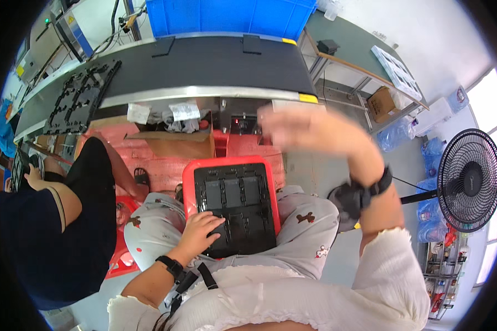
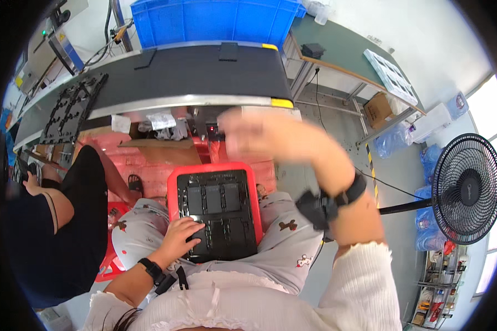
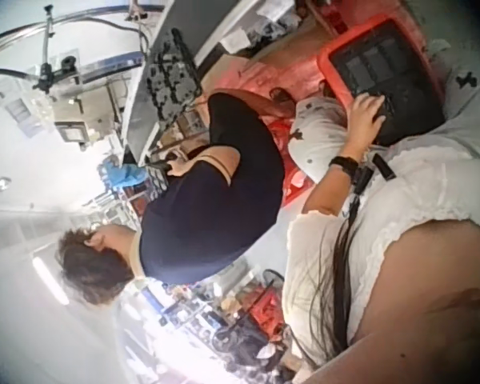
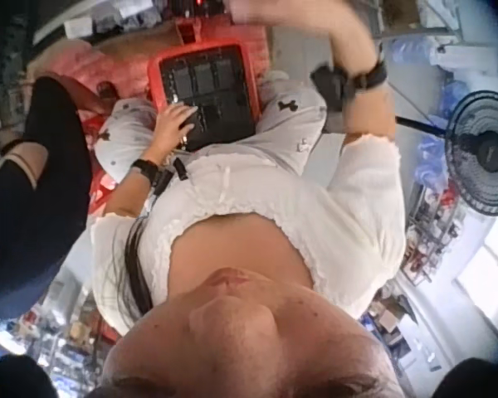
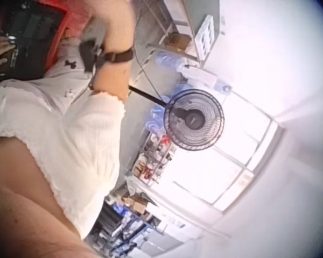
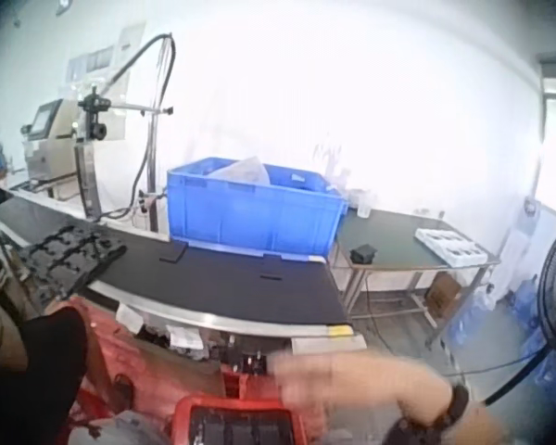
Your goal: Placing small electronic components from a conveyor belt into a plastic tray.
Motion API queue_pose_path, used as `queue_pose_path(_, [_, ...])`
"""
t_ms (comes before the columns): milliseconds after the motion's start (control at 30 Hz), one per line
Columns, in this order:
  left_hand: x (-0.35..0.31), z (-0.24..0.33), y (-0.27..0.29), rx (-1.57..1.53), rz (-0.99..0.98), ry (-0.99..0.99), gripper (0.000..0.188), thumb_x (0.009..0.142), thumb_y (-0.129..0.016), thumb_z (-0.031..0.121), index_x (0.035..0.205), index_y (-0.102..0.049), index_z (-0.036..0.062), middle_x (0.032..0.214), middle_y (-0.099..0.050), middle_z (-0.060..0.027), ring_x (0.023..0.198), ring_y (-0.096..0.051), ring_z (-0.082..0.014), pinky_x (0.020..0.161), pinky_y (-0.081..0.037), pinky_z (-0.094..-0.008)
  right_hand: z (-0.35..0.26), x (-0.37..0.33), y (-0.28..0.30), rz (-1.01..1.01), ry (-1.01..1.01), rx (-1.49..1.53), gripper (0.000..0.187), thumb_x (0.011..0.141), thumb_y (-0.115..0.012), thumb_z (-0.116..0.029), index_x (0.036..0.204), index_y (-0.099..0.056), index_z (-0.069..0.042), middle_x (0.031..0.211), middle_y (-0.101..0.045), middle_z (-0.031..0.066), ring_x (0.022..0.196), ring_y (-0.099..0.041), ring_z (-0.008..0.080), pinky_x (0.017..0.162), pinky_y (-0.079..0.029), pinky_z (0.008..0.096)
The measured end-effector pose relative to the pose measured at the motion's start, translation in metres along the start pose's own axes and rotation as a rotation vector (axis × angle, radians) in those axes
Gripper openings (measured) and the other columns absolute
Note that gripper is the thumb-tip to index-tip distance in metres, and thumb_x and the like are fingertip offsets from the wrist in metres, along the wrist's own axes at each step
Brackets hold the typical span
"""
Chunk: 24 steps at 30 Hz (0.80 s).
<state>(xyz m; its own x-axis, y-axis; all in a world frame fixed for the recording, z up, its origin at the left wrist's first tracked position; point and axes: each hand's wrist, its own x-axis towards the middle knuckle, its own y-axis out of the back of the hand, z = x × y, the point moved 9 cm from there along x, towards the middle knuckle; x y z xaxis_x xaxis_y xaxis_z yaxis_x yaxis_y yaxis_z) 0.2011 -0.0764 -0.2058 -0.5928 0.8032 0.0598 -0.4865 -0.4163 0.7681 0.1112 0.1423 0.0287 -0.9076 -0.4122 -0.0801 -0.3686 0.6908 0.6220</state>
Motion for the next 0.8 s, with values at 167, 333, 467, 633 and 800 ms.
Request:
queue_pose_path(167, [0.020, 0.025, 0.016, 0.172, -0.097, -0.076, 0.047, 0.071, -0.070, 0.017, 0.116, -0.058, 0.0115, 0.116, -0.055, -0.0035, 0.116, -0.045, -0.0248, 0.095, -0.035, -0.0437, 0.022, 0.090, 0.159, 0.578, 0.151, -0.691, 0.068, 0.075, -0.070, -0.023, 0.134, -0.042, -0.005, 0.135, -0.044, 0.0181, 0.127, -0.040, 0.0286, 0.107, -0.030, 0.0363])
queue_pose_path(333, [0.096, 0.092, 0.153, 0.131, 0.196, -0.398, 0.037, 0.073, -0.068, 0.010, 0.108, -0.059, 0.0056, 0.110, -0.057, -0.0098, 0.105, -0.054, -0.0297, 0.087, -0.043, -0.0423, 0.140, 0.121, 0.185, 0.275, -0.330, -0.606, 0.080, 0.067, -0.075, -0.024, 0.135, -0.038, -0.003, 0.137, -0.041, 0.0201, 0.128, -0.038, 0.0320, 0.107, -0.029, 0.0352])
queue_pose_path(467, [0.214, 0.092, 0.277, 0.353, 0.539, -0.459, 0.027, 0.078, -0.063, 0.014, 0.103, -0.059, 0.0050, 0.110, -0.059, -0.0126, 0.107, -0.053, -0.0331, 0.092, -0.042, -0.0394, 0.132, 0.087, 0.187, 0.413, -0.346, -0.652, 0.059, 0.068, -0.075, -0.021, 0.119, -0.055, 0.000, 0.119, -0.052, 0.0179, 0.106, -0.053, 0.0303, 0.091, -0.043, 0.0378])
queue_pose_path(633, [0.363, -0.034, 0.294, 0.486, 0.207, -0.180, 0.064, 0.080, -0.068, 0.034, 0.135, -0.044, 0.0130, 0.139, -0.042, -0.0133, 0.126, -0.042, -0.0290, 0.105, -0.032, -0.0368, 0.064, -0.003, 0.153, 0.830, 0.028, -0.125, 0.027, 0.081, -0.065, -0.015, 0.105, -0.062, -0.002, 0.087, -0.058, 0.0071, 0.062, -0.058, 0.0133, 0.059, -0.048, 0.0260])
queue_pose_path(800, [0.355, 0.013, 0.266, 0.370, -0.088, 0.135, 0.071, 0.072, -0.071, 0.046, 0.125, -0.053, 0.0034, 0.120, -0.056, -0.0180, 0.112, -0.051, -0.0302, 0.098, -0.037, -0.0354, 0.024, -0.074, 0.035, 0.554, 0.039, -0.160, 0.021, 0.084, -0.060, -0.005, 0.104, -0.062, 0.000, 0.091, -0.061, 0.0036, 0.074, -0.057, 0.0115, 0.067, -0.046, 0.0235])
